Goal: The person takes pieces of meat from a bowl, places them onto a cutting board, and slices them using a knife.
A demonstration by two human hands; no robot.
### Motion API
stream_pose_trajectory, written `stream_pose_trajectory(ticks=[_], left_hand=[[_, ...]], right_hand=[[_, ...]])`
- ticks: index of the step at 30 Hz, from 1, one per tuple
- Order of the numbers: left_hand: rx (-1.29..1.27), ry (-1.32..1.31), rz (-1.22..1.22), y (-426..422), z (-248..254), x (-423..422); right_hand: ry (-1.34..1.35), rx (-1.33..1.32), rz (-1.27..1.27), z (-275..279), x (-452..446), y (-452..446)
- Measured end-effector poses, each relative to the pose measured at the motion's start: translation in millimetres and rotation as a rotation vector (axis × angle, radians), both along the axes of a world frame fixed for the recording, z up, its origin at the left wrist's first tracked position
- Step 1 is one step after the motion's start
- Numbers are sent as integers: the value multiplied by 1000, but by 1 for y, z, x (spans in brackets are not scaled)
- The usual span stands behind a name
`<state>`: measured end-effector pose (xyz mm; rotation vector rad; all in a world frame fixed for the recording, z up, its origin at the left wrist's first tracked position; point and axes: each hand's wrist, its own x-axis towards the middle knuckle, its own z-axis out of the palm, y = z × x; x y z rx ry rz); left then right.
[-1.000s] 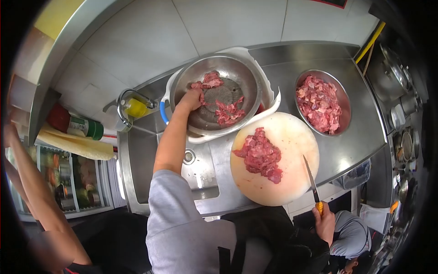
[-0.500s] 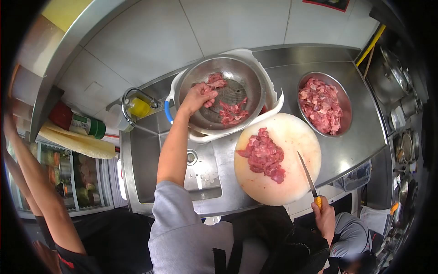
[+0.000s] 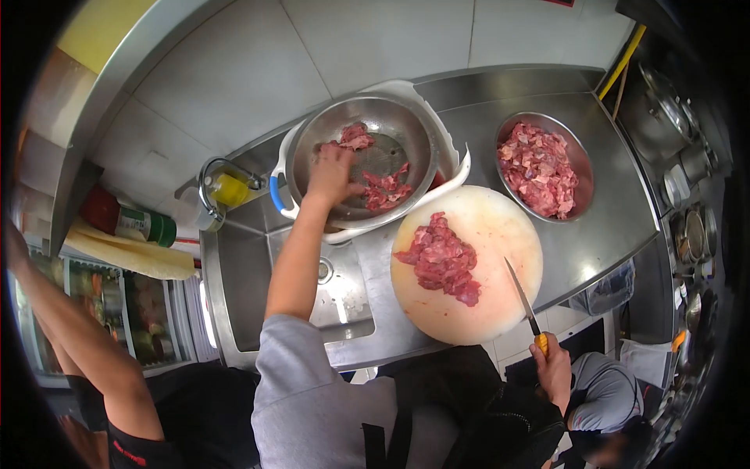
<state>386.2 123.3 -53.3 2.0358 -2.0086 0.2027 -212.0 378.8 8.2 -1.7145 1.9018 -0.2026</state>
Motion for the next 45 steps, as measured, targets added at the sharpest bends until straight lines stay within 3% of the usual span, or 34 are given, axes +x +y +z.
stream_pose_trajectory(ticks=[2, 6, 8, 9, 11, 12, 14, 16, 18, 24, 31, 37, 39, 40, 42, 43, 45], left_hand=[[449, 249, -319, 6, 16, -33], [427, 57, -350, -19, -56, -39], [527, 307, -407, -46, -61, -21], [526, 305, -410, -49, -51, -18], [482, 948, -95, -49, -20, -17], [487, 948, -94, -50, -10, -16], [481, 1280, -121, -52, 4, -13], [432, 1151, -135, -51, 13, -15], [507, 1404, -182, -46, 21, -16], [356, 1466, -200, -47, 22, -24], [433, 1259, -50, -44, 31, -28], [356, 1498, -198, -35, 18, -25], [575, 1229, -78, -28, 11, -18], [578, 1227, -77, -26, -4, -8], [328, 310, -62, -20, -18, 6], [329, 307, -63, -19, -16, 11], [72, 198, 87, -17, -12, 14]], right_hand=[[-1, 9, -2, 2, 1, -1], [-6, 12, 20, -3, 3, -4], [-27, 10, 20, -2, 6, -7], [-48, 14, 18, -2, 7, -8], [-47, 2, 9, -4, 6, -7], [-43, -11, 9, -4, 5, -7], [-35, -1, 5, -6, 2, -7], [-30, 4, 3, -7, 1, -8], [-16, -14, 5, -6, 1, -8], [-28, 5, -11, 2, 3, -14], [-12, 2, 9, 1, -1, -13], [-20, -3, 16, -2, -4, -12], [-10, 11, 6, 0, -4, -12], [-11, 14, 5, -2, -7, -10], [-21, -18, 14, -5, -11, -9], [-24, -17, 12, -5, -11, -9], [-32, 6, -13, -1, -13, -9]])
